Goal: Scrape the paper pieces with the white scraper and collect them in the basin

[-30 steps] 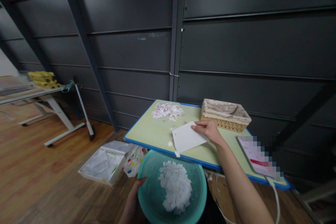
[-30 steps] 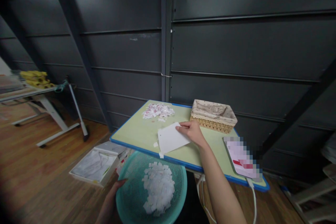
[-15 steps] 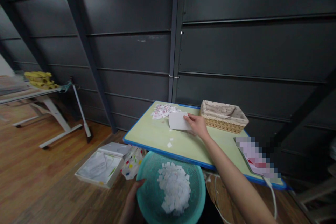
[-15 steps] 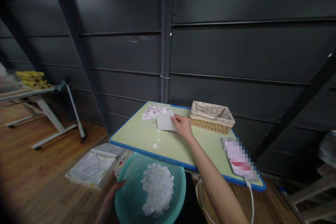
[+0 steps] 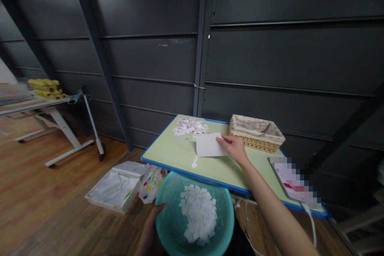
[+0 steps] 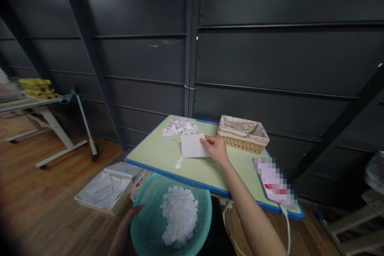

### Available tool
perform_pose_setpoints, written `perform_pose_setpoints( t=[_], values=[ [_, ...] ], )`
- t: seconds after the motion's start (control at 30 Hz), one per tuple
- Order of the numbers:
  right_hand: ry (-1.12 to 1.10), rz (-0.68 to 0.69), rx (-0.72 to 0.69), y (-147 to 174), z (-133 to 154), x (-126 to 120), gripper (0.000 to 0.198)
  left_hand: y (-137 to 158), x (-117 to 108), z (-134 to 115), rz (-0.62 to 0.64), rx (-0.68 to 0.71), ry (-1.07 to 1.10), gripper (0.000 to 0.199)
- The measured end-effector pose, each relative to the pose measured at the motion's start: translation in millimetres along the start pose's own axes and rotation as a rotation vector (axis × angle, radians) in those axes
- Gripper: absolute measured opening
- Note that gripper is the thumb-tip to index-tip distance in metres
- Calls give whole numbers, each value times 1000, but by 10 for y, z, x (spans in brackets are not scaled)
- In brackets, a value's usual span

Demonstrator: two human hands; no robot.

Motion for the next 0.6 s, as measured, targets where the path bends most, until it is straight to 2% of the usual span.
perform_pose_setpoints(
  t=[0.13,0.3,0.6],
  values=[
    [-11,-17,25,3,-21,-1,47,-13,-34,-3,-13,57,-114,79],
    [-29,30,39,-2,-34,7,50,-64,-92,-19,42,-14,-91,80],
    [-58,44,38,58,-3,41,46,-58,-70,-5,12,19,-94,82]
  ],
)
Point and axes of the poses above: each hand's wrist, its own y-axis away from the middle knuckle, its own x-axis out of the palm, z = x × y, the point moved 1 cm from there along -y, towards the middle knuckle, and after that the axes turned 2 degrees about -y, right-handed, at the moved point
